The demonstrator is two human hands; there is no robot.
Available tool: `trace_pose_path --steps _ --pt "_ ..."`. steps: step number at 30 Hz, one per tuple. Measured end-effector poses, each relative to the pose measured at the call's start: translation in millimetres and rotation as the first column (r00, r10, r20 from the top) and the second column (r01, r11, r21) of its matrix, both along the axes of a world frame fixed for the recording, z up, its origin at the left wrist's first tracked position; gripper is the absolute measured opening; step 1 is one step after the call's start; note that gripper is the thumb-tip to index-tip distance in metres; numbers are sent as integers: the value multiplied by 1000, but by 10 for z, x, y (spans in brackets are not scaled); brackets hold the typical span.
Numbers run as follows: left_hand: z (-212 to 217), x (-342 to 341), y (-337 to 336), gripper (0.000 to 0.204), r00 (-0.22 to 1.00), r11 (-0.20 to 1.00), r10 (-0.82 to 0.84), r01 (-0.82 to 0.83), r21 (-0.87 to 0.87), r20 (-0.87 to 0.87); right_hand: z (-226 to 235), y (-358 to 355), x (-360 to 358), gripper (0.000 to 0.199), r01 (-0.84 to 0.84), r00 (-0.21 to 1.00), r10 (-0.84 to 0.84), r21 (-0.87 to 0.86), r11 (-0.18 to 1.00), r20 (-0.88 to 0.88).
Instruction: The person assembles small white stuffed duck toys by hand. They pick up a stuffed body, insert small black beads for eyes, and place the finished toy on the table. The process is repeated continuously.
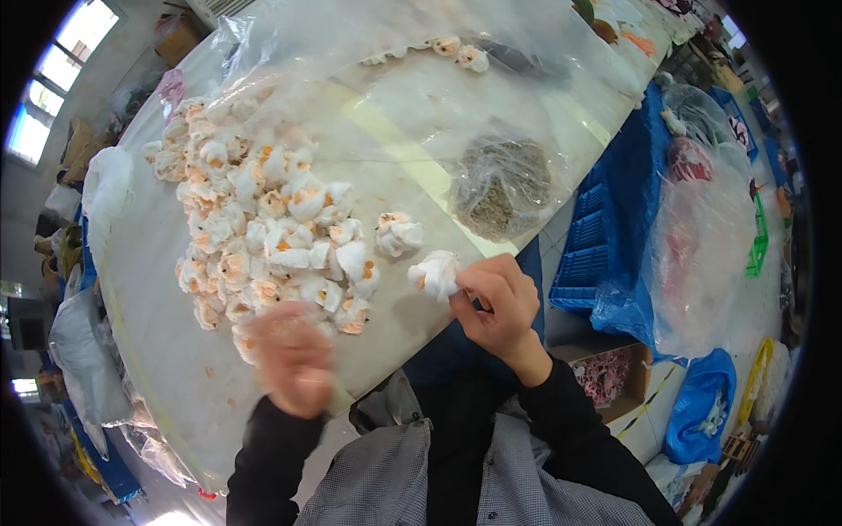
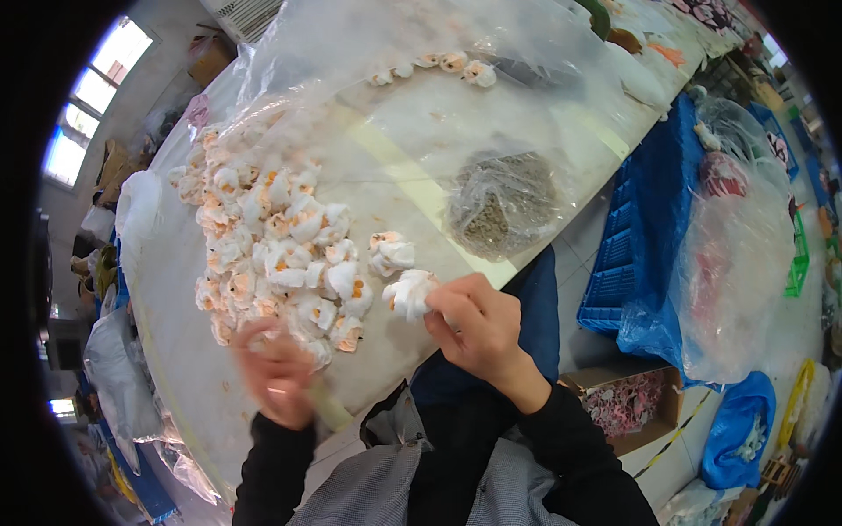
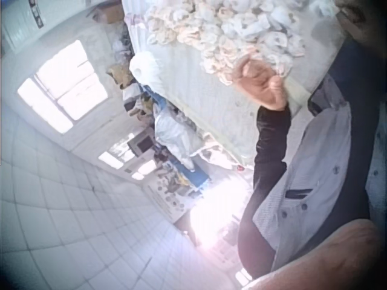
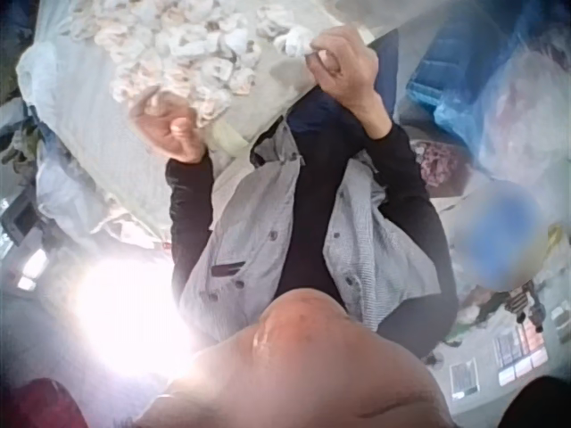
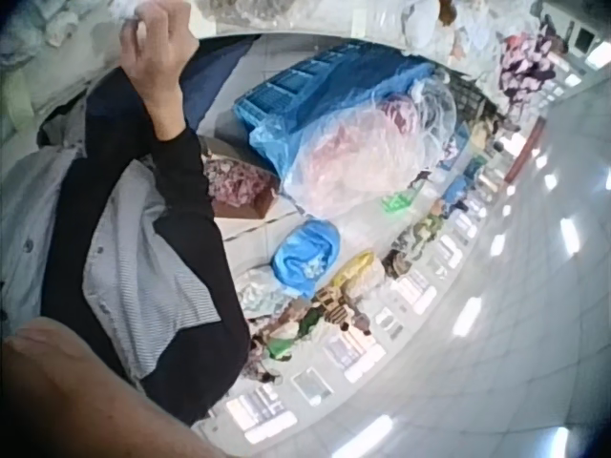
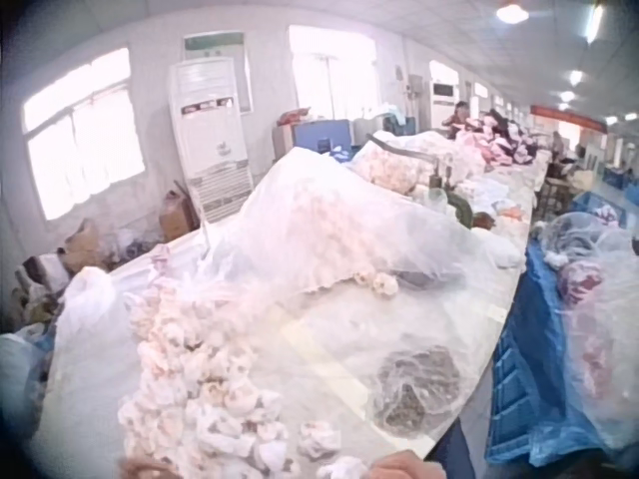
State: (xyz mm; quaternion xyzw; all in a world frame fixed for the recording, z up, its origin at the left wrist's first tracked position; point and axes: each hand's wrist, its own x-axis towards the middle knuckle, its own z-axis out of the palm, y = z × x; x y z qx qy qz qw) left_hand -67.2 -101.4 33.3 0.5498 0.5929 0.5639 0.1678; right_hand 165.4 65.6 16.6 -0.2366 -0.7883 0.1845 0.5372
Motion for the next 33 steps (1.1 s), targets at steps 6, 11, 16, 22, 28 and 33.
trace_pose_path --steps 6,11,16,22,28,33 --pt "9 877 845 51 965 942 -259 242 -232 -44 120 -151 484 32 90 991 -85 -51 995 101" --pt "-61 1067 1195 42 917 923 -360 377 77 -173 105 -256 641 27 114 986 -95 -142 983 135" --pt "-303 1034 1213 39 916 923 -360 378 76 -178 -22 -313 628 30 91 983 -64 -154 984 171" --pt "-350 981 1193 29 936 934 -340 347 83 -92 4 -301 537 25 85 990 -61 -189 978 130" --pt "-388 993 1181 24 942 942 -336 336 13 14 -56 -351 428 26 68 989 -45 -167 984 138" --pt "-431 1025 1128 22 935 939 -293 321 -121 199 -87 -353 427 29 66 986 -36 -189 980 162"
